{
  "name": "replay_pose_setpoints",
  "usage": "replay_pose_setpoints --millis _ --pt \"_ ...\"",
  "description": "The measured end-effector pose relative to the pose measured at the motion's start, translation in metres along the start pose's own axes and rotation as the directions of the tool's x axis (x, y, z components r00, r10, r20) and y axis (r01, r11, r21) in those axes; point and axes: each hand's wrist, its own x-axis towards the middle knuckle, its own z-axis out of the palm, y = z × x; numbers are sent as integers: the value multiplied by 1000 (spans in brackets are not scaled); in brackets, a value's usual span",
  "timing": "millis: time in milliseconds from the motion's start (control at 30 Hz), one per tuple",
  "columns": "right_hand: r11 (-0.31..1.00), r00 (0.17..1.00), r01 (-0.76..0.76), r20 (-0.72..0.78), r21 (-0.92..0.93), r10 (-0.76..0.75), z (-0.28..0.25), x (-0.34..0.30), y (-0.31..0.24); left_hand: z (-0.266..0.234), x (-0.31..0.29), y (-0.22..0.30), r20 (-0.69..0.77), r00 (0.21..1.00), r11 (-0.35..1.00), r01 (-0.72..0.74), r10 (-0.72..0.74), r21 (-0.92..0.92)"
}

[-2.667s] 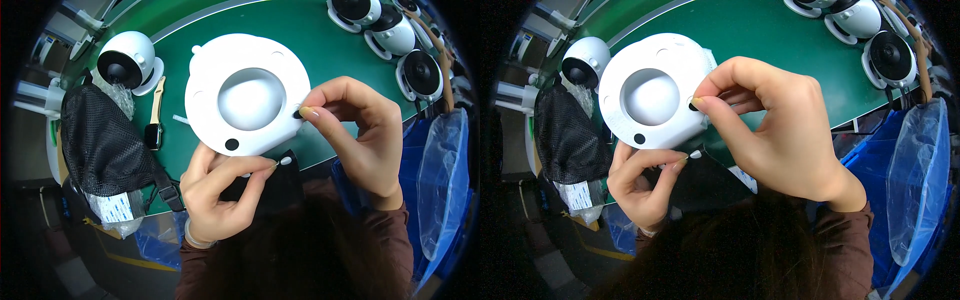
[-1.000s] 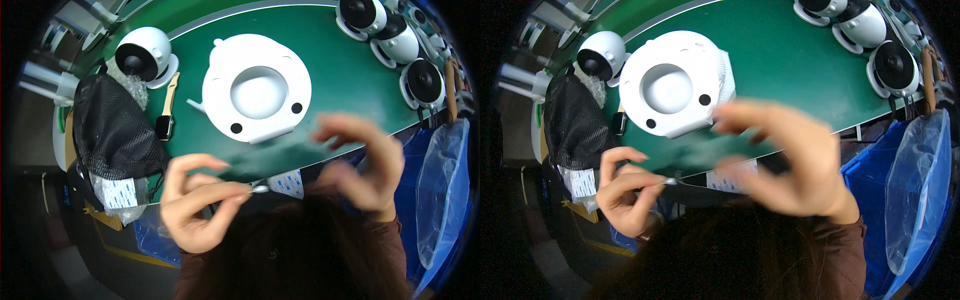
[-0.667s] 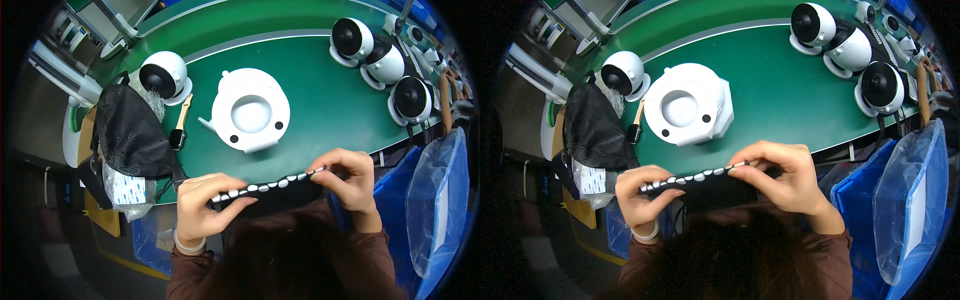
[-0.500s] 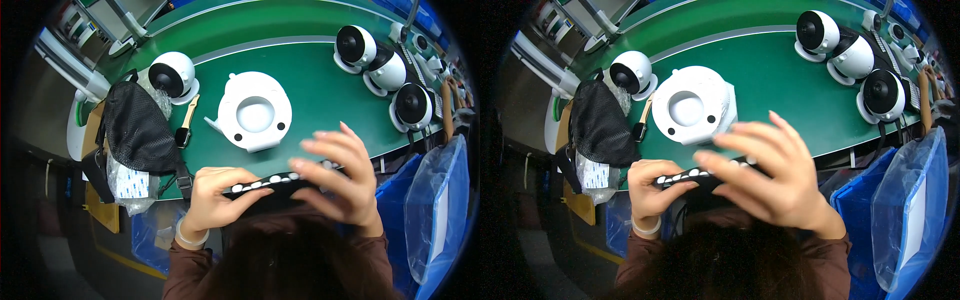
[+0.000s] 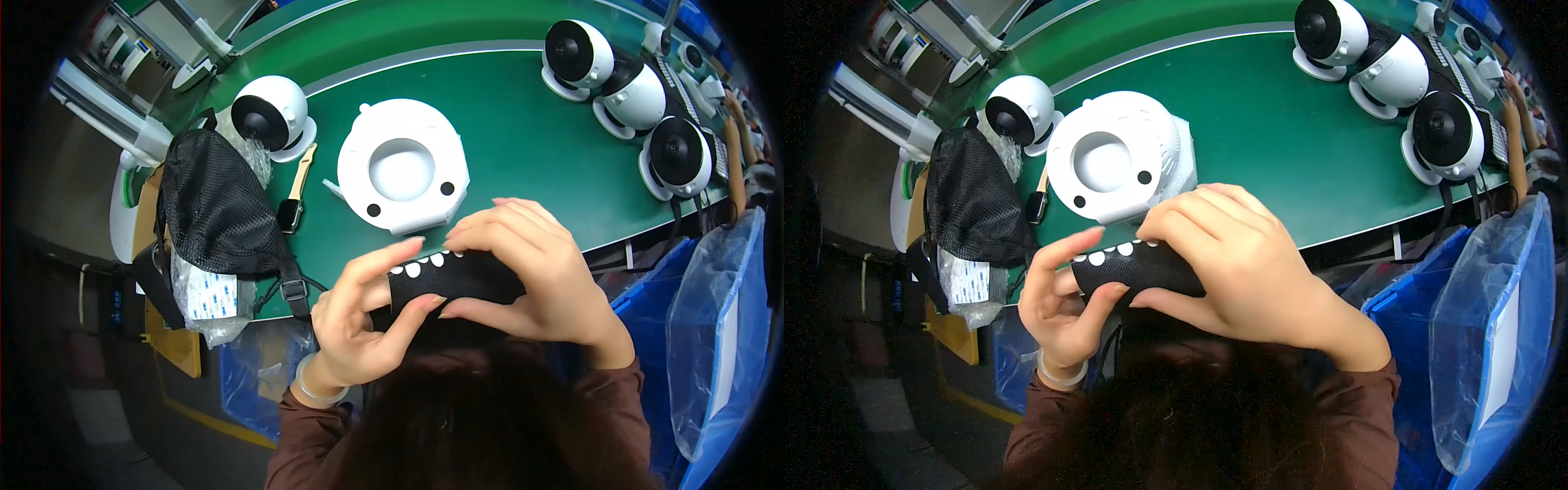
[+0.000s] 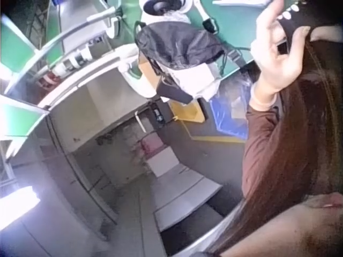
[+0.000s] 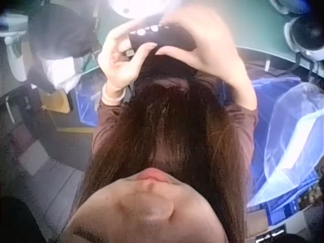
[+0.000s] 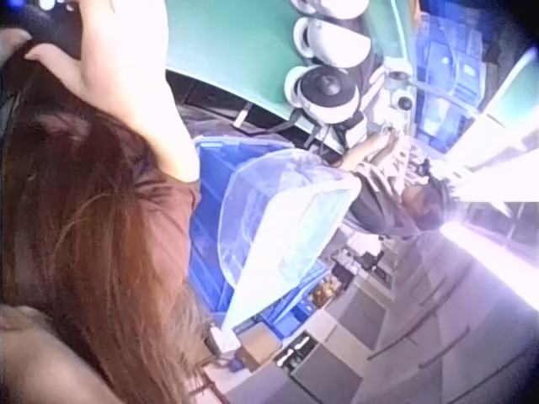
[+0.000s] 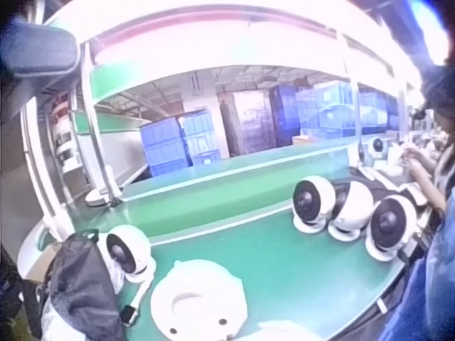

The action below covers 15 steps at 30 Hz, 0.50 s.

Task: Applying small black adhesive rubber feet to the base of white security cameras.

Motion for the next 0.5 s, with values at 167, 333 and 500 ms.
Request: replay_pose_setpoints --millis 167,333,500 --pt "995 1000 -25 -1 94 25 3 -1 2 -2 -2 1 24 996 991 -88 86 102" --pt "996 999 -23 -29 83 25 3 -5 -7 -6 -1 4 11 996 987 -92 91 128" --pt "995 997 -19 -67 98 26 1 -4 -13 -13 6 6 92 990 977 -123 109 173"
